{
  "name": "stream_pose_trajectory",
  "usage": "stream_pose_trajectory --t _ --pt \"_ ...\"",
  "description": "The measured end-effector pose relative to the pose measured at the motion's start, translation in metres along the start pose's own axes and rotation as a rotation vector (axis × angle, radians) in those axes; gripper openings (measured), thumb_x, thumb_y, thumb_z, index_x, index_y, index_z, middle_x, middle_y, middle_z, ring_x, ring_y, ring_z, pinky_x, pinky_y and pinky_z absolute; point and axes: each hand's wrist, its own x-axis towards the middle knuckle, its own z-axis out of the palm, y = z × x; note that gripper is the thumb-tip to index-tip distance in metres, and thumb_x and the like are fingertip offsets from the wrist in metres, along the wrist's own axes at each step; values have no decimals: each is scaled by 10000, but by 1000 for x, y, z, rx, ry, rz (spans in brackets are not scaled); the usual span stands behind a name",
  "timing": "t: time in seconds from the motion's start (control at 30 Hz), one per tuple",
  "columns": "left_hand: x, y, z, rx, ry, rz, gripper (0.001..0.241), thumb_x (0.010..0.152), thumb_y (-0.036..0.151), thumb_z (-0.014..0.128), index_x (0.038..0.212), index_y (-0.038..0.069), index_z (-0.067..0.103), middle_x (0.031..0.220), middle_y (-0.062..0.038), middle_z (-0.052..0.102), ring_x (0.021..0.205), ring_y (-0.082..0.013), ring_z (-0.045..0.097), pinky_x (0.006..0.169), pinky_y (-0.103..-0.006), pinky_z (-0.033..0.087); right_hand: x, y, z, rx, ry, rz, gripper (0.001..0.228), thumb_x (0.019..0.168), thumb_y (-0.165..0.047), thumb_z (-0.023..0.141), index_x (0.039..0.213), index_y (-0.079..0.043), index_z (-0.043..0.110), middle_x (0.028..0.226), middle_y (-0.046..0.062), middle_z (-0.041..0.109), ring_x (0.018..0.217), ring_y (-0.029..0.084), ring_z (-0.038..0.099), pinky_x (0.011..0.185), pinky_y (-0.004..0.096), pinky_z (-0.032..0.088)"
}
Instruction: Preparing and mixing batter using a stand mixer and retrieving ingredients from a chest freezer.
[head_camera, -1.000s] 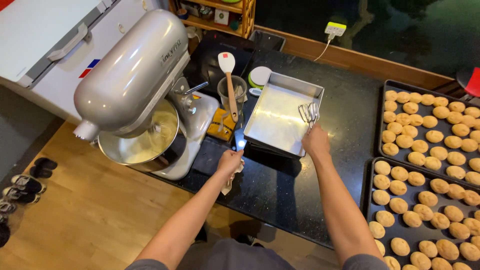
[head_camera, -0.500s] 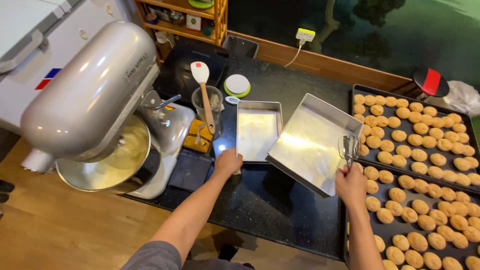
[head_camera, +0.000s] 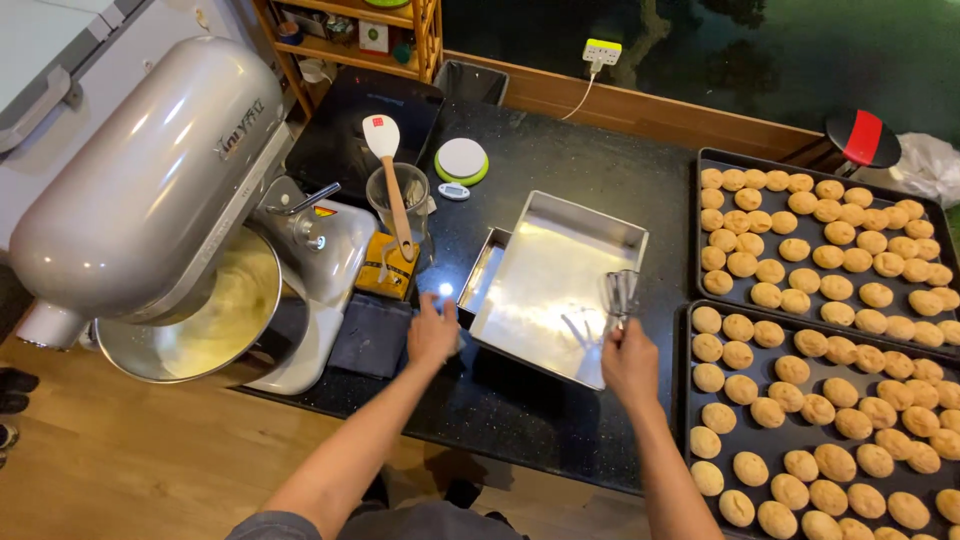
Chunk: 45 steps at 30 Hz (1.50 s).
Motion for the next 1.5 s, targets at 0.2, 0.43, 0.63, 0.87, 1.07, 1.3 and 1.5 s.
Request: stream_pose_trajectory --t 0.2,0.43,0.63,0.87,1.07,1.3,1.5 --pt "29 4 -22 -19 -192 170 490 925 474 608 1357 242 617 1043 -200 740 981 -410 713 871 -487 563 -1 -35 -6 -60 -166 47 183 916 -174 621 979 -7 584 876 287 690 839 500 668 754 573 510" --pt "6 -14 6 -74 -192 266 487 877 350 649 1352 243 630 995 -167 756 938 -380 717 823 -463 558 12 -76 -36 -197 -132 61 387 949 -374 602 905 10 626 941 282 673 854 494 656 749 564 497" --pt "-34 -18 -11 -122 -192 200 463 880 336 670 1330 230 646 945 -152 755 905 -366 726 809 -457 565 35 -110 0 87 -256 -98 341 1048 -293 487 987 0 650 888 269 696 869 485 662 781 535 510" --pt "-49 -43 -57 -222 -209 83 489 928 457 649 1315 159 630 858 -131 763 805 -264 740 777 -410 570 120 -185 45 -56 -363 -342 274 989 -323 639 997 -55 697 908 220 724 856 427 684 752 511 529" --pt "-79 -52 -123 -781 -233 -386 492 957 488 546 1241 95 627 833 -69 696 522 -214 575 429 -389 462 232 -200 145 -346 -661 -420 251 967 -286 664 1141 -131 756 1097 208 714 1047 415 659 888 506 523" --pt "-99 -131 -109 -1465 -131 -601 461 1000 498 523 1137 68 617 820 -64 635 491 -143 484 451 -377 480 285 -159 259 -420 -1060 -271 367 927 -284 656 1211 -107 806 1164 136 807 1102 315 772 988 423 566" --pt "-90 -105 -99 -1722 -172 -633 487 1017 522 447 1083 73 621 875 -108 681 721 -237 620 705 -439 555 235 -219 157 -409 -866 -382 445 923 -364 719 1293 -117 714 1270 171 695 1188 357 648 1029 421 498"
